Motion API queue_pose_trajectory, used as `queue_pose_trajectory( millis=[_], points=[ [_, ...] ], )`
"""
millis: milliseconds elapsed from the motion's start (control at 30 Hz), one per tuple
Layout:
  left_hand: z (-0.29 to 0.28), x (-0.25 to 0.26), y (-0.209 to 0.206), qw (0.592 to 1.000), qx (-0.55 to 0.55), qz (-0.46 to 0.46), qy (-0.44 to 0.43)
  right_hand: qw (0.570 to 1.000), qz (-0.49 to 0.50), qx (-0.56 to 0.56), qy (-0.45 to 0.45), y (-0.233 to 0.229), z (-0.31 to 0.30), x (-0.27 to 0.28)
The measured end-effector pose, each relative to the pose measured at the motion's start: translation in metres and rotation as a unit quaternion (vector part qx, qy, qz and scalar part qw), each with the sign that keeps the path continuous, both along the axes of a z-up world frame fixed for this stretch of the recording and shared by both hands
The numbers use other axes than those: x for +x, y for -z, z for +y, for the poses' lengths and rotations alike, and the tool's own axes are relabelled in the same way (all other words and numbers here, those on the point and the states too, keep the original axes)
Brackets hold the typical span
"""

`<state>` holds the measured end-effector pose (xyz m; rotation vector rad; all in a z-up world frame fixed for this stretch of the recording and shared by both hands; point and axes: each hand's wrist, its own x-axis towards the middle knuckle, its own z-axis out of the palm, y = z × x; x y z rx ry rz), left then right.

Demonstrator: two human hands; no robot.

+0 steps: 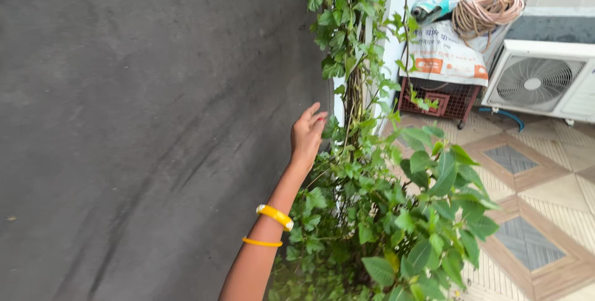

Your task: The person prunes a potted plant by hand, plucking leaves and stems and then gathering the plant's branches together to tie them with a white strip.

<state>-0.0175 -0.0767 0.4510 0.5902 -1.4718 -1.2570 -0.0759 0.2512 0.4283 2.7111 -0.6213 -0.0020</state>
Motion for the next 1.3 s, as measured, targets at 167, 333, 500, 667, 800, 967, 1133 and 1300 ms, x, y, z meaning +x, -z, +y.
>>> queue_pose_trajectory(
  millis=[167, 333, 500, 667, 800, 967, 1133, 1300],
  points=[
    [-0.039, -0.068, -0.003, 0.999, 0.012, 0.035, 0.007, 0.991, 0.059, -0.110, 0.040, -0.072, -0.004, -0.069],
    [-0.059, -0.105, 0.009, 0.993, -0.008, 0.104, 0.049, 0.979, 0.056, -0.154, 0.121, -0.115, -0.033, -0.108],
    [-0.072, -0.111, 0.001, 0.993, 0.006, 0.110, 0.045, 0.976, 0.055, -0.137, 0.162, -0.134, -0.066, -0.121],
    [-0.103, -0.125, -0.002, 0.985, -0.130, 0.012, -0.110, 0.971, 0.050, -0.135, 0.192, -0.146, -0.095, -0.115],
    [-0.122, -0.124, -0.005, 0.986, -0.108, 0.014, -0.127, 0.967, 0.031, -0.156, 0.199, -0.161, -0.107, -0.104],
    [-0.110, -0.121, -0.016, 0.965, -0.107, -0.031, -0.237, 0.959, 0.033, -0.223, 0.173, -0.183, -0.115, -0.085],
    [-0.079, -0.126, 0.011, 0.936, -0.278, -0.209, 0.047, 0.927, 0.061, -0.337, 0.152, -0.201, -0.137, -0.054],
    [-0.077, -0.168, 0.023, 0.951, -0.253, -0.113, 0.138, 0.898, 0.142, -0.377, 0.177, -0.218, -0.169, -0.031]
  ],
)
